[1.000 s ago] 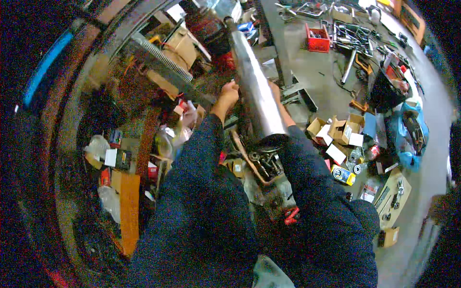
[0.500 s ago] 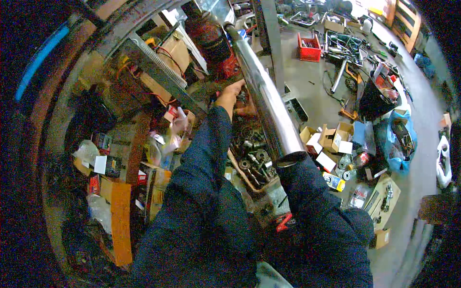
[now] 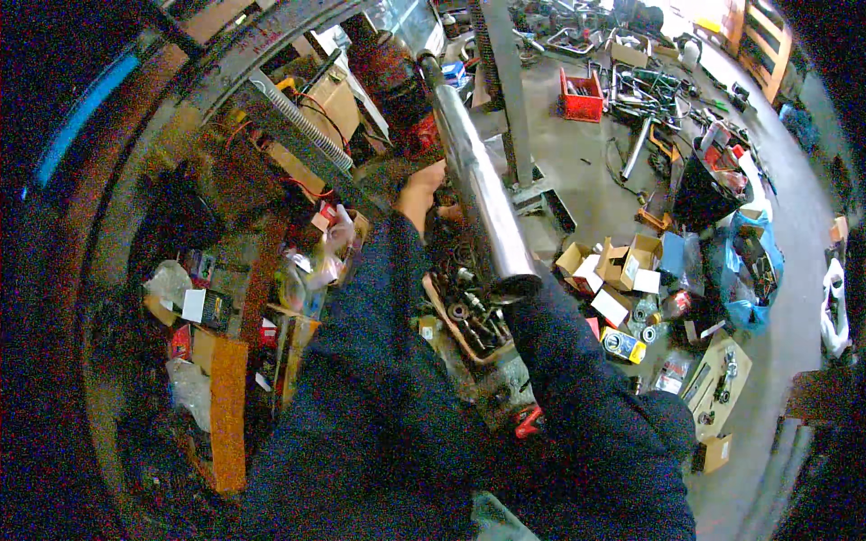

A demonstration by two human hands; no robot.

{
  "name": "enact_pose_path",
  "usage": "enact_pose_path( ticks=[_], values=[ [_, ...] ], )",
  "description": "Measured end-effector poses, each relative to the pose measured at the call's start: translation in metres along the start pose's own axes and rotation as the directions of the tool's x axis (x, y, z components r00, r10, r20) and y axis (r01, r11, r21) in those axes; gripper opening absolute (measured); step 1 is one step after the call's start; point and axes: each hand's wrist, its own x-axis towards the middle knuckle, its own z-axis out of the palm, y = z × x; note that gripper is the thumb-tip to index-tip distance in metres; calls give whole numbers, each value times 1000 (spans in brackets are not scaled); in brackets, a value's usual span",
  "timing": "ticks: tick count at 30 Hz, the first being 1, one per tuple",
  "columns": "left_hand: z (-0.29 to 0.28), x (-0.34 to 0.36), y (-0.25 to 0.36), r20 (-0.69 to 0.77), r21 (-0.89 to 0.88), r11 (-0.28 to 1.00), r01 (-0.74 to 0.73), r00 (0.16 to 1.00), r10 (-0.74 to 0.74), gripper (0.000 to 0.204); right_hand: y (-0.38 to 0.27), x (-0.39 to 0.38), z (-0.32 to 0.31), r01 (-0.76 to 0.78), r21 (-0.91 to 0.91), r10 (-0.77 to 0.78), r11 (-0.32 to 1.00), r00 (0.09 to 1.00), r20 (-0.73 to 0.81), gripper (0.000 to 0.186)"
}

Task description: The person handles a motorcycle fork tube and various internal components over a tray of parts. They remove small items from plastic packaging and place them onto a work surface, handling rings and bushings by hand.

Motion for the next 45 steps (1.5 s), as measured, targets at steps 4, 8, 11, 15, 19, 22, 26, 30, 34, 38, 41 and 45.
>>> enact_pose_path(
  ticks=[4, 8, 11, 15, 19, 22, 26, 30, 34, 38, 41, 45],
  values=[
    [-28, -41, -55, -88, 11, 995, 101, 991, -100, 41, -22, -9, 12, 57, 199, -32, 978, 992, -126, 68],
    [4, 4, 2, -118, -64, 997, 36, 992, -43, 43, 68, 70, -21, 83, 41, -67, 996, 953, -295, 39],
    [-13, -30, -53, -165, -78, 986, 148, 973, -160, 44, 50, 54, 14, 39, 537, 32, 843, 992, -122, 34],
    [-23, -54, -49, -421, -169, 985, 47, 900, -115, 49, 29, 67, 60, 197, 317, -141, 928, 972, -191, 30],
    [15, -54, 47, -296, -305, 952, -5, 951, -90, 64, 105, 99, 77, 237, -118, -259, 964, 934, -245, 29],
    [-15, -62, 21, -339, -192, 981, 5, 938, -71, 68, 60, 107, 77, 128, 44, -127, 991, 991, -34, 27],
    [-14, -69, -7, -340, -235, 972, -17, 938, -65, 71, 33, 95, 63, 199, 76, -198, 977, 980, -23, 26],
    [-9, -65, -7, -218, -234, 967, -101, 975, 49, 73, 39, 88, 44, 256, 52, -256, 965, 967, -4, 26],
    [-2, -64, -3, -216, -166, 986, -27, 976, -9, 71, 42, 83, 37, 297, 44, -298, 954, 954, 19, 25],
    [-13, -65, -10, -201, -251, 961, -111, 978, 60, 73, 30, 82, 37, 334, 75, -336, 940, 942, 16, 24],
    [-8, -64, 1, -198, -282, 953, -115, 978, 60, 75, 37, 82, 33, 348, 70, -349, 935, 937, 0, 24],
    [-14, -64, -5, -249, 44, 996, -81, 964, 89, 74, 39, 85, 27, 253, 85, -252, 964, 967, -20, 23]
  ],
)
